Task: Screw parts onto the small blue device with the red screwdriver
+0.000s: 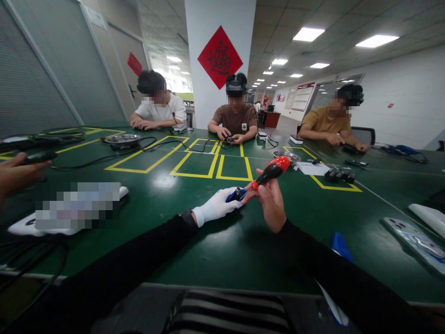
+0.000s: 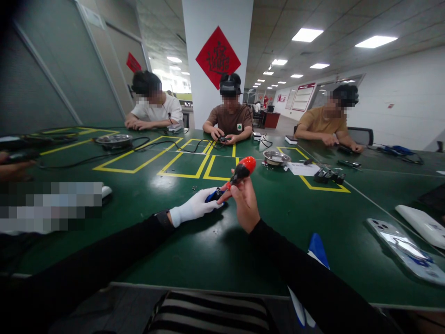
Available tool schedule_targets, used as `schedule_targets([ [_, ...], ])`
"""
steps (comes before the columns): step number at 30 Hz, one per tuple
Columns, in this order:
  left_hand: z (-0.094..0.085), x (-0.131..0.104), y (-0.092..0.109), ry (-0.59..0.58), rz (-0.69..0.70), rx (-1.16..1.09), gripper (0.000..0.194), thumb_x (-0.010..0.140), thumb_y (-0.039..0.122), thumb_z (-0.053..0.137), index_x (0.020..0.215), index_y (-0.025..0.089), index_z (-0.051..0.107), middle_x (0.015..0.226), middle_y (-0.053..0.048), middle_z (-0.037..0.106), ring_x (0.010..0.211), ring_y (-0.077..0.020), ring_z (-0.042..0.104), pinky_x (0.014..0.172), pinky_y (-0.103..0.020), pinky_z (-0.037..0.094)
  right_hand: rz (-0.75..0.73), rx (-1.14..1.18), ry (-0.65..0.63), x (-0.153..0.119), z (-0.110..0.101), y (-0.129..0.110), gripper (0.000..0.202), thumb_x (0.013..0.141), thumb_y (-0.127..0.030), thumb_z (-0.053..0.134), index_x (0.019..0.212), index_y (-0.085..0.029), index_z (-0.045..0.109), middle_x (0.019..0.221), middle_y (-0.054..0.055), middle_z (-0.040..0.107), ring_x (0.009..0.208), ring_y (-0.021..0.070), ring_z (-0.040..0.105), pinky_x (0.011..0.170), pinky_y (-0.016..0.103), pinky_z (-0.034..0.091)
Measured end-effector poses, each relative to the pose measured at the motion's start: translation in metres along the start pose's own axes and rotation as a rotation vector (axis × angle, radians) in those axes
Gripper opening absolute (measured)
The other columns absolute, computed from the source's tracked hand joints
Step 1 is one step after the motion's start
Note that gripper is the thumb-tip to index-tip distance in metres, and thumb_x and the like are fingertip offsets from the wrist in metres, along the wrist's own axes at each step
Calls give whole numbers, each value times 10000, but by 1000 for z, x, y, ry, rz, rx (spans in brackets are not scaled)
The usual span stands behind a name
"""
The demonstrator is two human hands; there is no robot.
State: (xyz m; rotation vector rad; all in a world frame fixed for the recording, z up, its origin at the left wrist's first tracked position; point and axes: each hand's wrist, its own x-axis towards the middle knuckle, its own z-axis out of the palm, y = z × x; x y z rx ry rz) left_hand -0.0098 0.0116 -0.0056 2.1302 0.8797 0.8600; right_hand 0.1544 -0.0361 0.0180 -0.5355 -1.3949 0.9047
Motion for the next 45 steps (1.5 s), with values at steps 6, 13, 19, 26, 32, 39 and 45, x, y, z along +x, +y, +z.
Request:
schedule_targets([
  [6, 0, 0, -1, -36, -51, -53, 287, 773, 363, 572, 953, 141, 601, 764, 1, 610, 612, -126, 532, 621, -252, 454, -82, -253, 170, 2, -3, 2, 287, 774, -292, 663, 1031, -218, 557, 1001, 46, 628, 757, 153, 627, 691, 319, 527],
  [13, 1, 1, -1, -20, -44, -49, 313, 771, 376, 585, 977, 141, 604, 781, -3, 611, 616, -129, 539, 602, -247, 440, -100, -104, 99, 9, 0, -4, 201, 817, -234, 611, 903, -245, 430, 725, -53, 591, 574, 112, 585, 676, 316, 516],
  [19, 1, 0, -2, -11, -24, -22, 308, 775, 369, 587, 982, 142, 613, 795, -8, 621, 642, -135, 545, 633, -253, 441, -31, 20, 88, 8, -1, -1, 261, 873, -245, 473, 1127, -278, 423, 842, -41, 505, 574, 83, 539, 697, 306, 514],
  [26, 1, 1, -4, -59, -66, -51, 355, 792, 393, 570, 1033, 133, 593, 784, -12, 624, 609, -129, 543, 611, -251, 449, -126, -148, 130, 7, -4, -3, 179, 847, -229, 562, 1010, -222, 486, 1100, 50, 589, 708, 121, 631, 838, 371, 496],
  [32, 0, 3, -4, -55, -64, -32, 413, 787, 382, 583, 1133, 158, 564, 901, -36, 656, 677, -152, 589, 676, -277, 484, -92, -70, 113, 9, -4, -3, 143, 856, -207, 562, 945, -235, 454, 730, -50, 575, 628, 126, 606, 682, 317, 506],
  [39, -3, 3, -2, -58, 13, 12, 390, 765, 322, 617, 1125, 175, 586, 1033, -49, 663, 916, -208, 620, 851, -319, 477, -90, -75, 112, 6, -7, 0, 202, 874, -202, 491, 1066, -250, 452, 866, -12, 569, 697, 138, 592, 716, 343, 480],
  [45, -2, 2, -4, -62, 26, 43, 435, 787, 323, 594, 1195, 178, 553, 1078, -61, 661, 979, -234, 618, 902, -359, 467, -181, -350, 68, 8, -10, -7, 93, 843, -192, 563, 927, -223, 541, 899, 38, 645, 966, 221, 606, 919, 434, 428],
])
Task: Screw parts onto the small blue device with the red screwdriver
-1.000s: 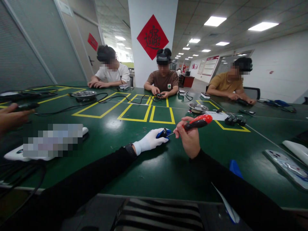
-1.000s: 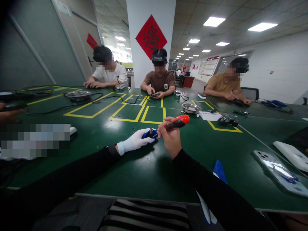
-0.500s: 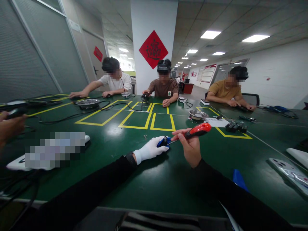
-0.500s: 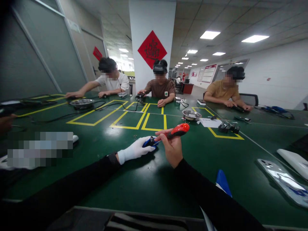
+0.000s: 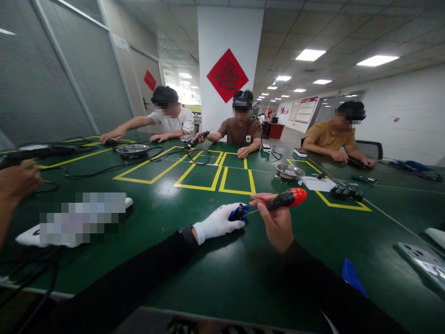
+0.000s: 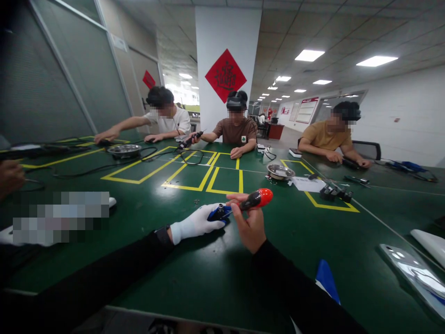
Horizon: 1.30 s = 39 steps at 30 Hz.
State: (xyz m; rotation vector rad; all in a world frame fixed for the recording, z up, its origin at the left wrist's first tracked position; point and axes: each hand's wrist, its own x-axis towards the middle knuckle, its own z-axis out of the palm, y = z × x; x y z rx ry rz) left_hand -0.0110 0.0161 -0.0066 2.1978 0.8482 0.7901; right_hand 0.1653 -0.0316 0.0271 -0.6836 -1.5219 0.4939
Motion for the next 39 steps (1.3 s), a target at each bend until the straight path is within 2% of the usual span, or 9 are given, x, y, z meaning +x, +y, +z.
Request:
schedule_targets([
  [3, 1, -1, -2, 45, 1, 57, 565, 779, 339, 610, 1308, 201, 469, 1243, -81, 588, 1134, -260, 551, 993, -390, 414, 9, -33, -38, 0, -2, 1, 65, 832, -187, 583, 863, -224, 540, 886, 35, 647, 878, 212, 624, 836, 411, 470],
  [7, 1, -2, -7, 87, -19, 135, 780, 735, 364, 662, 1420, 233, 314, 1393, -83, 460, 1268, -270, 442, 1070, -405, 343, -13, -145, 17, 0, -6, 4, 57, 822, -213, 598, 814, -211, 542, 804, 18, 601, 775, 190, 599, 756, 373, 470],
  [11, 2, -4, -9, 85, -1, 91, 780, 719, 339, 678, 1413, 246, 334, 1392, -72, 464, 1279, -266, 430, 1100, -413, 305, 21, -261, 68, -2, -8, 9, 85, 821, -254, 598, 793, -192, 548, 771, 14, 563, 733, 175, 568, 714, 347, 448],
  [17, 3, -1, -7, 41, -16, -472, 843, 684, 301, 734, 1413, 214, 319, 1401, -124, 441, 1279, -289, 424, 1087, -451, 315, 83, -143, 74, -5, -6, 12, 105, 850, -279, 564, 819, -189, 519, 765, -5, 567, 522, 104, 514, 538, 285, 423],
  [21, -3, 9, -13, 42, -52, -909, 617, 843, 493, 518, 1353, 161, 416, 1370, -153, 470, 1273, -286, 435, 1104, -458, 278, 98, -131, 71, -4, -6, 12, 117, 846, -281, 576, 809, -188, 515, 754, -6, 578, 509, 96, 515, 518, 271, 425],
  [24, -6, 14, -17, -9, -109, -1059, 654, 861, 609, 373, 1306, 139, 475, 1305, -162, 534, 1239, -294, 473, 1100, -476, 270, 112, -123, 68, -4, -7, 11, 122, 843, -281, 585, 813, -186, 514, 736, -9, 597, 491, 92, 522, 507, 263, 434],
  [28, -5, 9, -11, -41, -58, -763, 559, 824, 468, 569, 1284, 159, 494, 1312, -136, 535, 1211, -273, 498, 1070, -451, 321, 166, -26, 44, -3, -4, 8, 117, 857, -288, 568, 834, -188, 512, 724, -12, 641, 423, 85, 535, 444, 247, 439],
  [31, -1, 3, -4, -37, -43, -562, 663, 709, 279, 726, 1309, 178, 463, 1313, -121, 537, 1186, -256, 518, 1037, -426, 373, 225, 117, 55, -2, -1, 5, 134, 858, -302, 566, 862, -201, 478, 733, -17, 672, 388, 96, 561, 385, 235, 445],
  [39, 1, 1, -6, -23, -92, -387, 564, 711, 229, 695, 1244, 151, 524, 1191, -102, 622, 1069, -231, 594, 970, -397, 441, 227, 203, 122, -2, 1, 4, 153, 853, -307, 577, 857, -198, 469, 655, -37, 658, 409, 110, 601, 370, 210, 466],
])
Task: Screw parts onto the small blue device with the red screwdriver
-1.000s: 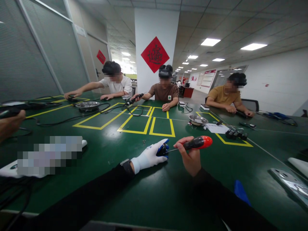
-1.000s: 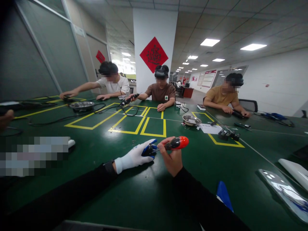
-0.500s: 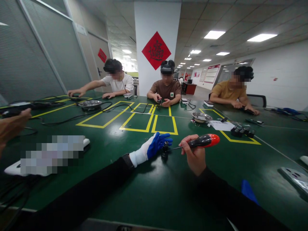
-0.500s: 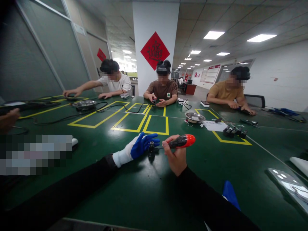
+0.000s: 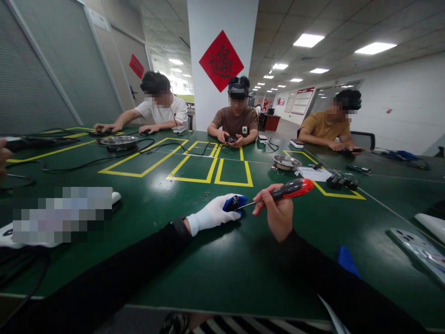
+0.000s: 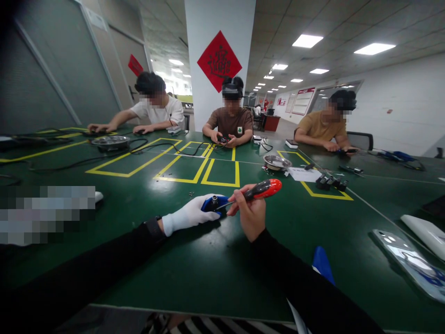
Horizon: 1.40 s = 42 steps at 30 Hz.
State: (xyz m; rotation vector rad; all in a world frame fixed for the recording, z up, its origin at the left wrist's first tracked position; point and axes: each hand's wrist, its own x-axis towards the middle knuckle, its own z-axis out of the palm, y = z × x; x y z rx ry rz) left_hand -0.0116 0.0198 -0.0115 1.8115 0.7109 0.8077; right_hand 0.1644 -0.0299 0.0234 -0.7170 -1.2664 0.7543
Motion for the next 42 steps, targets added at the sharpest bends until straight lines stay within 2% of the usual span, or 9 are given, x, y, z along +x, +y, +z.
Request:
schedule_targets([
  [5, 1, -1, -2, -2, 32, 24, 563, 707, 243, 698, 1236, 151, 527, 1185, -95, 622, 1073, -222, 588, 984, -383, 426, -26, -14, 10, -1, 0, -1, 152, 853, -305, 578, 845, -194, 475, 639, -43, 646, 403, 100, 585, 371, 203, 456],
  [10, 1, -3, 4, -28, 9, 51, 532, 747, 288, 663, 1234, 130, 519, 1127, -101, 640, 971, -210, 616, 893, -358, 476, -34, -30, 1, -2, 1, 0, 159, 848, -311, 582, 848, -196, 472, 634, -45, 645, 391, 90, 567, 379, 201, 448],
  [14, 1, -3, 8, 16, 17, 118, 500, 753, 316, 653, 1206, 135, 544, 1103, -90, 645, 931, -203, 617, 866, -335, 480, -38, -33, 10, -2, 2, -1, 163, 846, -315, 581, 838, -198, 468, 630, -44, 645, 389, 89, 565, 382, 200, 447],
  [19, 2, -4, 9, 34, -69, 240, 443, 778, 418, 601, 1132, 152, 591, 907, -49, 678, 711, -177, 621, 687, -309, 509, 42, 34, -11, 2, 0, -2, 201, 823, -316, 612, 894, -214, 454, 720, -27, 686, 365, 85, 547, 355, 198, 434],
  [22, 2, -4, 9, 56, -40, 303, 430, 785, 409, 590, 1141, 168, 589, 899, -41, 683, 756, -188, 632, 751, -320, 504, 128, 105, -60, 8, -2, -2, 258, 809, -320, 628, 978, -223, 459, 799, -15, 689, 415, 89, 574, 388, 205, 461],
  [27, 2, -4, 8, 92, 17, 342, 429, 778, 368, 610, 1167, 189, 580, 1066, -56, 668, 946, -220, 620, 883, -340, 470, 190, 165, -208, 13, -4, -4, 316, 863, -307, 541, 1163, -237, 470, 892, -6, 635, 553, 111, 638, 549, 277, 537],
  [34, 3, -1, -2, 98, 47, 310, 464, 731, 283, 665, 1176, 201, 564, 1131, -54, 641, 1015, -224, 597, 934, -355, 448, 48, -9, -245, 3, -4, -4, 385, 849, -280, 584, 1214, -219, 481, 851, 22, 674, 622, 140, 648, 626, 322, 544],
  [42, 2, -1, -4, 49, 71, 226, 408, 744, 284, 653, 1129, 175, 574, 1103, -55, 646, 992, -211, 599, 914, -331, 452, -42, -32, -209, -5, -1, 2, 343, 849, -277, 583, 1178, -228, 500, 826, 13, 678, 610, 138, 635, 627, 324, 528],
])
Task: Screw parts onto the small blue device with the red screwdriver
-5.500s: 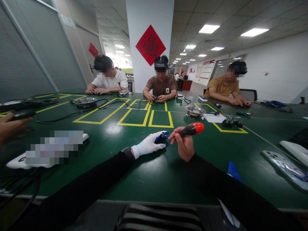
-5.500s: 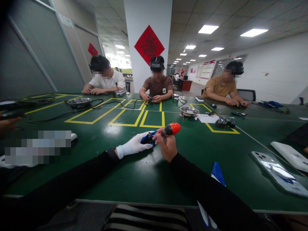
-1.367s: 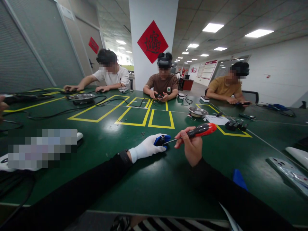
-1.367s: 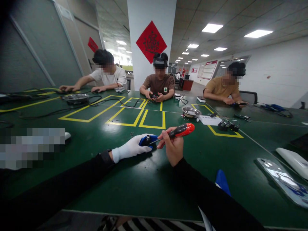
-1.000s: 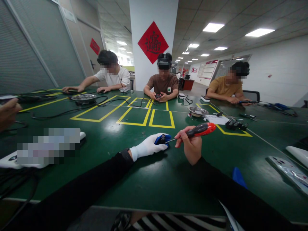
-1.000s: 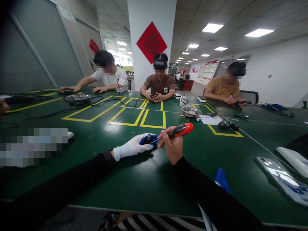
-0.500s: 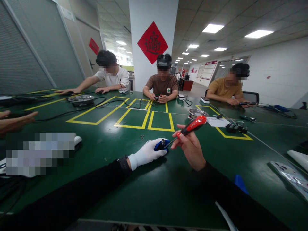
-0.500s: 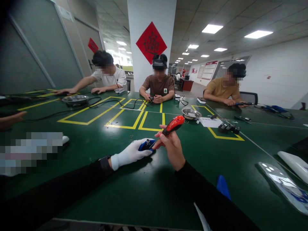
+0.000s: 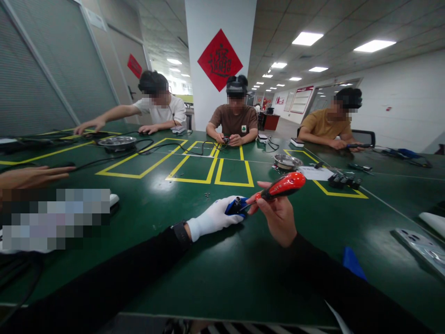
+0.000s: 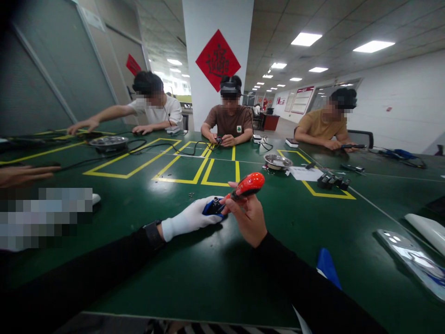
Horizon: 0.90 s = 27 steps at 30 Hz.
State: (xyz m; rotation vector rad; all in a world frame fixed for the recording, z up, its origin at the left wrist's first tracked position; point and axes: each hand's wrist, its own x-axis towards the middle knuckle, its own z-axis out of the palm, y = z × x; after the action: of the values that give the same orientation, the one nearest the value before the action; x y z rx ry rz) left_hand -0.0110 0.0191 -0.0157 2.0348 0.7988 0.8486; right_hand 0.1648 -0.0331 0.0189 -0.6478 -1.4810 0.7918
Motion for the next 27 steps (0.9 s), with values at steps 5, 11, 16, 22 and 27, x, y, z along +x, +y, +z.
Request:
schedule_targets([
  [5, -5, -1, 8, -70, -20, -82, 414, 748, 262, 647, 1139, 153, 564, 1073, -60, 649, 938, -201, 609, 860, -320, 471, -7, -10, 24, -1, 2, 0, 358, 854, -267, 578, 1198, -227, 490, 830, 13, 671, 599, 133, 623, 624, 323, 520],
  [11, -5, 0, 8, -96, -22, -157, 419, 763, 270, 640, 1154, 147, 556, 1090, -75, 642, 939, -197, 610, 863, -319, 466, -1, 6, 34, -1, 1, -2, 371, 858, -262, 572, 1214, -226, 471, 837, 21, 671, 608, 135, 631, 628, 319, 522],
  [16, -4, 0, 6, -93, 3, -191, 459, 748, 256, 659, 1177, 146, 540, 1125, -78, 628, 989, -194, 593, 911, -312, 438, -3, 10, 35, -1, 1, -3, 343, 862, -247, 565, 1193, -223, 479, 840, 22, 671, 623, 138, 639, 633, 320, 522],
  [22, -4, -2, 11, -42, -70, -50, 319, 780, 336, 604, 1023, 130, 595, 921, -42, 639, 756, -156, 577, 701, -264, 460, 5, 39, 55, 0, 3, -3, 281, 855, -246, 576, 1121, -212, 491, 815, 13, 672, 595, 126, 634, 608, 303, 520],
  [27, -2, -2, 12, -37, -135, -83, 310, 770, 348, 597, 990, 129, 600, 804, -16, 607, 630, -122, 521, 578, -229, 417, 74, 146, 99, 5, 3, -3, 323, 823, -235, 623, 1106, -228, 469, 775, -12, 675, 479, 104, 589, 485, 261, 484],
])
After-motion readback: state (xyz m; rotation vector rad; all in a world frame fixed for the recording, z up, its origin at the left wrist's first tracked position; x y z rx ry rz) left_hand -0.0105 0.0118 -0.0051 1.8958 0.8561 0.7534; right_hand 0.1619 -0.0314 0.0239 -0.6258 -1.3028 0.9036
